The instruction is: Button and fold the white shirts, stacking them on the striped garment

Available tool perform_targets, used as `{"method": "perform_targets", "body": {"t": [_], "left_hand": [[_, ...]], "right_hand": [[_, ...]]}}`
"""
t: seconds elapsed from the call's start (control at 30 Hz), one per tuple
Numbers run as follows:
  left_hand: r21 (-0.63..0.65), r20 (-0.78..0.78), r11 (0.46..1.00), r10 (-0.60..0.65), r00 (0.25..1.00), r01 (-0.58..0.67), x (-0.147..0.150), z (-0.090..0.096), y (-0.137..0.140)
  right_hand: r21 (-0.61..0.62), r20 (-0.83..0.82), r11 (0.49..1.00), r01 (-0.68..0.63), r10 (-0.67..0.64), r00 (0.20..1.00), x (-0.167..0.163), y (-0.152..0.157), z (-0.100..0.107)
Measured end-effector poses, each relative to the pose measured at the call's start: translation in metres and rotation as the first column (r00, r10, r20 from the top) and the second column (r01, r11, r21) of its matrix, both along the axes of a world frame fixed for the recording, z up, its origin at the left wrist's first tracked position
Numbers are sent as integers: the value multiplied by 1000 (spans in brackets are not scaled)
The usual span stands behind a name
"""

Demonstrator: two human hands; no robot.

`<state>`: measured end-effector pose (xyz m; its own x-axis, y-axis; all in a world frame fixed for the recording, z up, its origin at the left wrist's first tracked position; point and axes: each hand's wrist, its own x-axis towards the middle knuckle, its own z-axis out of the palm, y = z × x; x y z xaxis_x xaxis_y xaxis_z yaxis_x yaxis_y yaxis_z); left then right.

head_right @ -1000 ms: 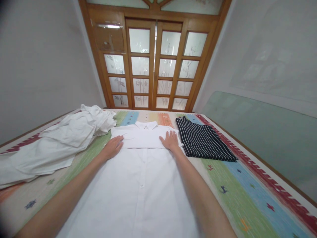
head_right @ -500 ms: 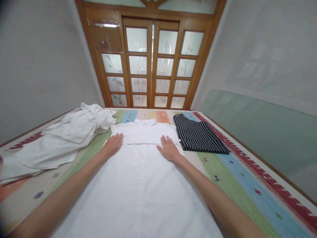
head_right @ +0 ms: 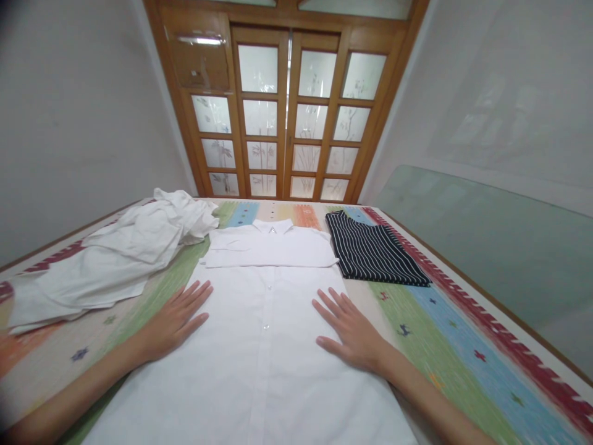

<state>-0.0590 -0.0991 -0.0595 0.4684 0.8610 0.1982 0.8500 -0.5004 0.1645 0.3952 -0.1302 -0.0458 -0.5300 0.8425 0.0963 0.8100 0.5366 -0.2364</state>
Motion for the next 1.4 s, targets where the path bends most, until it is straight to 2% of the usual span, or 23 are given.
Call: {"method": "perform_targets", "body": {"t": [0.2,0.37,0.47,0.57,0.63,0.73,0.8,0.83,0.9,0.97,1.03,1.13,1.2,1.27,1.33,1.4], "left_hand": [[-27,-35,994,102,994,-103,-27,-1,-34],[-34,-39,987,157,987,-159,-67,-6,-47],[-54,15,976,214,977,-212,-72,-4,-46],[-154,154,950,293,944,-270,-56,2,-38],[-259,332,918,376,865,-299,-40,7,-29],[-425,613,847,528,587,-319,-21,18,-16],[-534,681,798,602,418,-279,-15,27,-8],[-585,681,771,635,363,-251,-14,31,-4],[-664,661,724,686,305,-187,-15,39,3],[-707,645,698,703,299,-116,-18,45,10],[-727,634,685,697,335,-52,-18,48,17],[-724,602,689,648,467,-23,-16,50,28],[-695,577,718,593,562,-44,-14,51,33],[-664,566,745,556,609,-64,-13,50,38],[-651,579,756,545,607,-58,-15,47,41],[-653,608,757,549,574,-31,-18,44,41]], "right_hand": [[-83,-12,991,-104,103,995,21,-33,6],[-126,-9,987,-95,95,995,49,-53,5],[-160,-87,987,-13,-1,996,53,-49,3],[-192,-321,974,118,-176,930,43,-32,-1],[-236,-523,957,167,-270,809,32,-21,-2],[-362,-705,905,224,-423,569,20,-8,-1],[-456,-718,839,296,-544,435,17,-2,4],[-490,-710,806,333,-590,384,17,0,7],[-543,-687,750,377,-655,315,18,6,14],[-604,-647,707,367,-704,292,17,11,21],[-678,-585,659,325,-752,305,15,18,26],[-733,-496,607,308,-787,367,10,30,29],[-709,-490,620,335,-776,398,8,36,31],[-679,-528,671,298,-728,436,10,40,34],[-681,-557,711,178,-659,505,14,42,36],[-697,-547,714,75,-596,588,19,43,35]]}}
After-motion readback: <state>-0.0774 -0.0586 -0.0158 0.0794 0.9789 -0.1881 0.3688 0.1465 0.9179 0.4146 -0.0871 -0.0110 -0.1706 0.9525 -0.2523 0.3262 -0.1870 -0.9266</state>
